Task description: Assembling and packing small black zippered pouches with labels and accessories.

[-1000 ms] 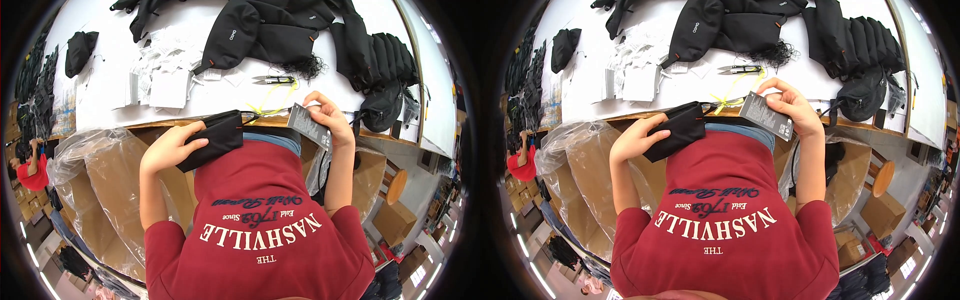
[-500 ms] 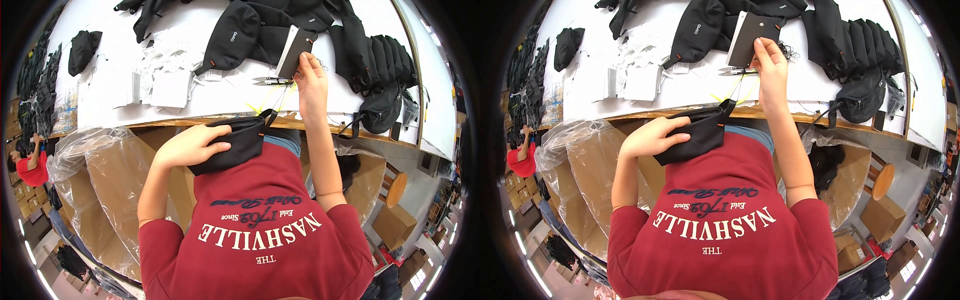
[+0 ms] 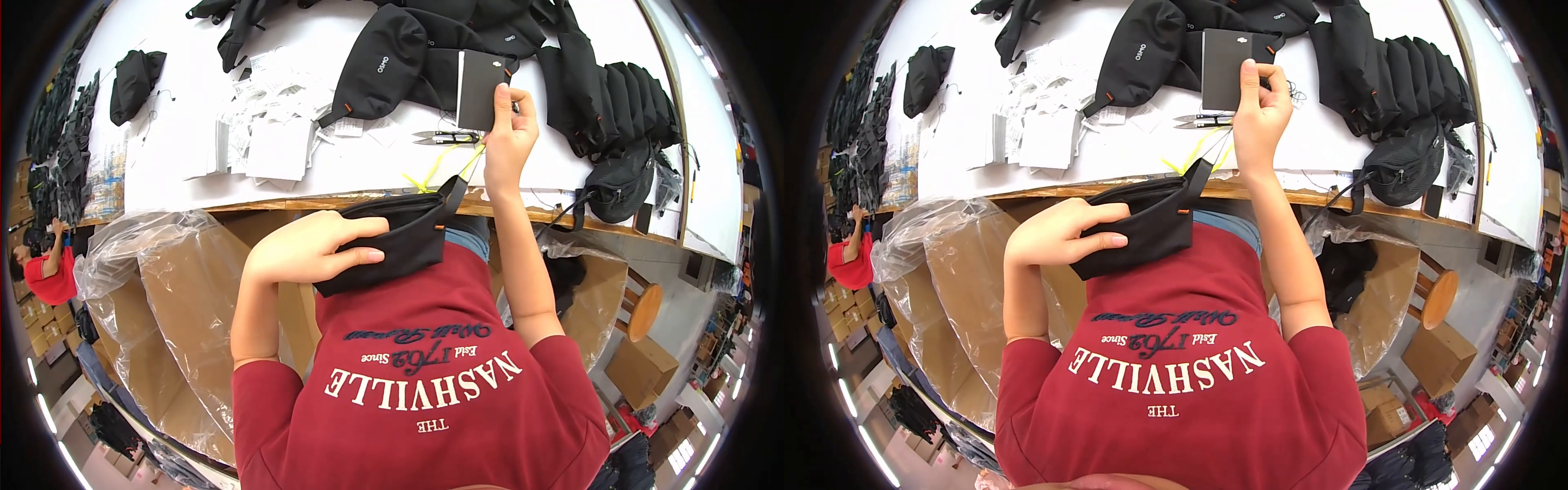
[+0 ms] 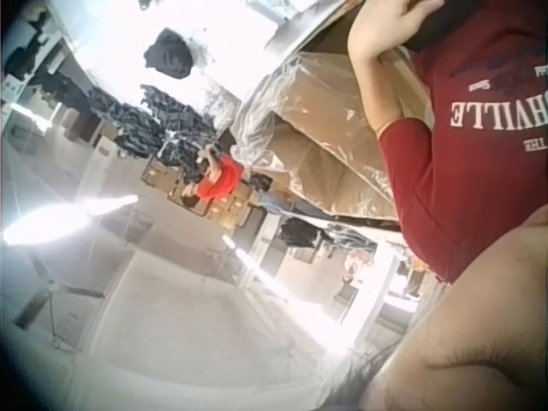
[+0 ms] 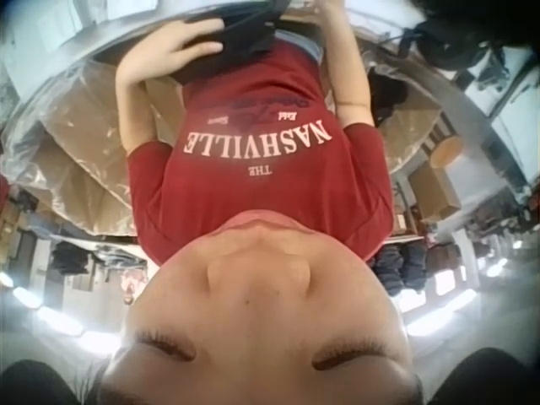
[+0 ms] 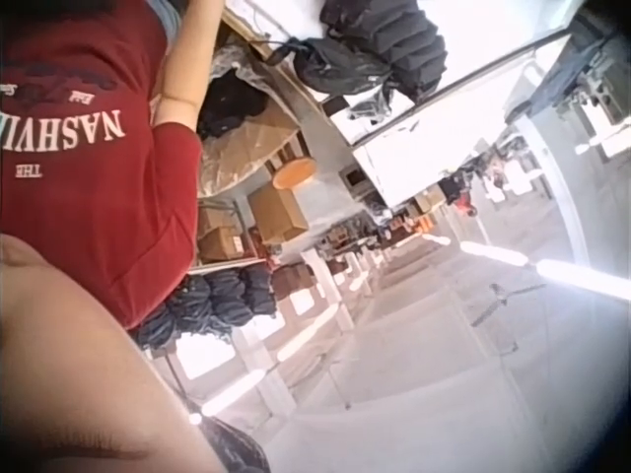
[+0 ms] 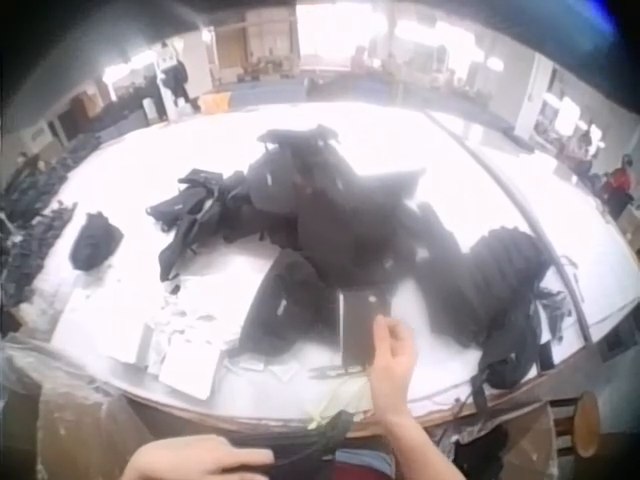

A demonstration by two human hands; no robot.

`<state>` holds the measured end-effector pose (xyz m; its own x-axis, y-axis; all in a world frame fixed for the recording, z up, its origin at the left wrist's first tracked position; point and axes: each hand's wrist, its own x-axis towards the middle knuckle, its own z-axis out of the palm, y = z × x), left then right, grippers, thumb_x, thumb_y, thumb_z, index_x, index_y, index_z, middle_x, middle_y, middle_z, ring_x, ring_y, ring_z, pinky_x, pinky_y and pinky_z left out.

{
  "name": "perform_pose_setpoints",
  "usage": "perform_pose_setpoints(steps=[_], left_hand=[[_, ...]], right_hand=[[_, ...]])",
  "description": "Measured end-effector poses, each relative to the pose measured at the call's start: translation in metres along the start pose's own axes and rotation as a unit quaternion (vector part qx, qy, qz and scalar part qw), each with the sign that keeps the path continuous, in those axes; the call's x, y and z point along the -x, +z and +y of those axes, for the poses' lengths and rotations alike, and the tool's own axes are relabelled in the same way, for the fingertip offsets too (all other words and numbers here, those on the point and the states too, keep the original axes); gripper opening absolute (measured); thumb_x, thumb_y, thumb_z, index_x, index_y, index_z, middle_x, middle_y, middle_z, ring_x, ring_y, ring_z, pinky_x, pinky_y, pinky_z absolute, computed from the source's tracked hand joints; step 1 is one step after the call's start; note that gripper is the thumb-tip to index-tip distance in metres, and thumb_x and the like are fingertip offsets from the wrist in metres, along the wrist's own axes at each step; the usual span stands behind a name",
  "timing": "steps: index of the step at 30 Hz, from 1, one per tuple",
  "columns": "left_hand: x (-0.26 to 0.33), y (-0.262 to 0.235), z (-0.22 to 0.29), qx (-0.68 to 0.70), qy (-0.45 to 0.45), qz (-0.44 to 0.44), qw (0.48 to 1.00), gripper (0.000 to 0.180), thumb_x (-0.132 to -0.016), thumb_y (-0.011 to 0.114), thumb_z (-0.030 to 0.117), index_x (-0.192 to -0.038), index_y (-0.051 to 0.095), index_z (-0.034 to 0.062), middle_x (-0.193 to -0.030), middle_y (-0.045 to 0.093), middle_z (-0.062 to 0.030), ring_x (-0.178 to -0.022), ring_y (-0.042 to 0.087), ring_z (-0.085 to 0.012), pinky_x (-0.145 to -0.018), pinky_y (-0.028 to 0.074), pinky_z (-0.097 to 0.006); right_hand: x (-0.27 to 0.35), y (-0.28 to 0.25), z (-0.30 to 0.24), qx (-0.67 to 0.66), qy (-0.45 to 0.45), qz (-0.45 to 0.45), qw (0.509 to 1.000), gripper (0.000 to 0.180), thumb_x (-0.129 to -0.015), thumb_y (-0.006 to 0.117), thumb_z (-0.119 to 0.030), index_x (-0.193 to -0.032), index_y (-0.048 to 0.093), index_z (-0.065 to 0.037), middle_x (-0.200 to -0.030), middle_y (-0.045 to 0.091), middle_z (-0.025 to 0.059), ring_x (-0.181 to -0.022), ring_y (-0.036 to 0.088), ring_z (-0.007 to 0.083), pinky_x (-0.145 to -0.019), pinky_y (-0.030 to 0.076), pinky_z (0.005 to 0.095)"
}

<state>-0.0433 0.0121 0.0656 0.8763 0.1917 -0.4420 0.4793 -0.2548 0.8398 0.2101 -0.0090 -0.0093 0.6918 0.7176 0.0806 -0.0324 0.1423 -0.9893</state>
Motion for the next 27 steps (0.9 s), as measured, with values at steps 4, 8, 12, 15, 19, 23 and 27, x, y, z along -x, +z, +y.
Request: perform_pose_setpoints(steps=[4,8,12,15,19,23,27], left_hand=[[-0.004,-0.004,0.005,-0.015,0.063,0.014,0.998,0.022,-0.092,0.058,0.027,-0.102,0.056,0.0068,-0.065,0.054,-0.0172,-0.058,0.054,-0.0340,-0.056,0.041,-0.039],[-0.012,0.000,0.003,-0.023,0.095,0.047,0.994,0.020,-0.087,0.063,0.025,-0.097,0.062,0.0075,-0.068,0.058,-0.0144,-0.066,0.059,-0.0322,-0.061,0.045,-0.038],[-0.023,0.005,0.005,-0.078,0.102,0.097,0.987,0.018,-0.084,0.065,0.022,-0.095,0.066,0.0083,-0.082,0.062,-0.0109,-0.077,0.062,-0.0307,-0.068,0.048,-0.037],[-0.028,0.006,0.010,-0.095,0.124,0.189,0.969,0.017,-0.076,0.071,0.014,-0.092,0.069,0.0083,-0.108,0.060,-0.0094,-0.091,0.063,-0.0282,-0.077,0.050,-0.036],[-0.030,0.005,0.012,-0.109,0.062,0.150,0.981,0.017,-0.074,0.072,0.014,-0.090,0.071,0.0098,-0.111,0.060,-0.0100,-0.096,0.062,-0.0282,-0.080,0.050,-0.036],[-0.034,0.013,0.002,-0.129,0.149,0.200,0.960,0.018,-0.072,0.073,0.015,-0.090,0.073,0.0133,-0.119,0.057,-0.0100,-0.103,0.061,-0.0296,-0.084,0.050,-0.037],[-0.034,0.011,0.001,-0.134,0.097,0.179,0.970,0.020,-0.071,0.074,0.015,-0.090,0.074,0.0152,-0.126,0.055,-0.0095,-0.108,0.059,-0.0302,-0.087,0.049,-0.038]], right_hand=[[-0.005,-0.011,0.003,0.031,-0.046,-0.016,0.998,0.019,-0.097,0.054,-0.017,-0.082,0.052,-0.006,-0.052,0.041,-0.0097,-0.047,0.027,-0.0023,-0.043,0.016,0.0215],[-0.004,-0.021,-0.009,0.009,-0.121,-0.066,0.990,0.014,-0.094,0.055,-0.012,-0.083,0.053,-0.004,-0.052,0.038,-0.0114,-0.048,0.027,-0.0031,-0.044,0.017,0.0211],[0.018,-0.026,-0.049,0.055,0.120,-0.296,0.946,0.012,-0.092,0.059,-0.013,-0.085,0.055,-0.004,-0.052,0.041,-0.0112,-0.049,0.030,-0.0034,-0.045,0.020,0.0188],[0.034,-0.024,-0.067,0.090,0.167,-0.313,0.931,0.013,-0.092,0.061,-0.014,-0.087,0.057,-0.002,-0.050,0.049,-0.0070,-0.048,0.036,-0.0026,-0.046,0.024,0.0191],[0.037,-0.030,-0.062,0.233,0.060,-0.353,0.904,0.016,-0.092,0.061,-0.015,-0.089,0.054,-0.002,-0.044,0.047,-0.0018,-0.045,0.038,-0.0001,-0.044,0.027,0.0223],[0.038,-0.032,-0.059,0.244,0.038,-0.312,0.917,0.016,-0.094,0.059,-0.016,-0.090,0.050,-0.003,-0.043,0.048,0.0035,-0.040,0.039,0.0056,-0.043,0.028,0.0248],[0.044,-0.032,-0.067,0.327,-0.016,-0.399,0.856,0.019,-0.093,0.058,-0.018,-0.092,0.048,-0.003,-0.049,0.054,0.0108,-0.044,0.054,0.0258,-0.046,0.038,0.0337]])
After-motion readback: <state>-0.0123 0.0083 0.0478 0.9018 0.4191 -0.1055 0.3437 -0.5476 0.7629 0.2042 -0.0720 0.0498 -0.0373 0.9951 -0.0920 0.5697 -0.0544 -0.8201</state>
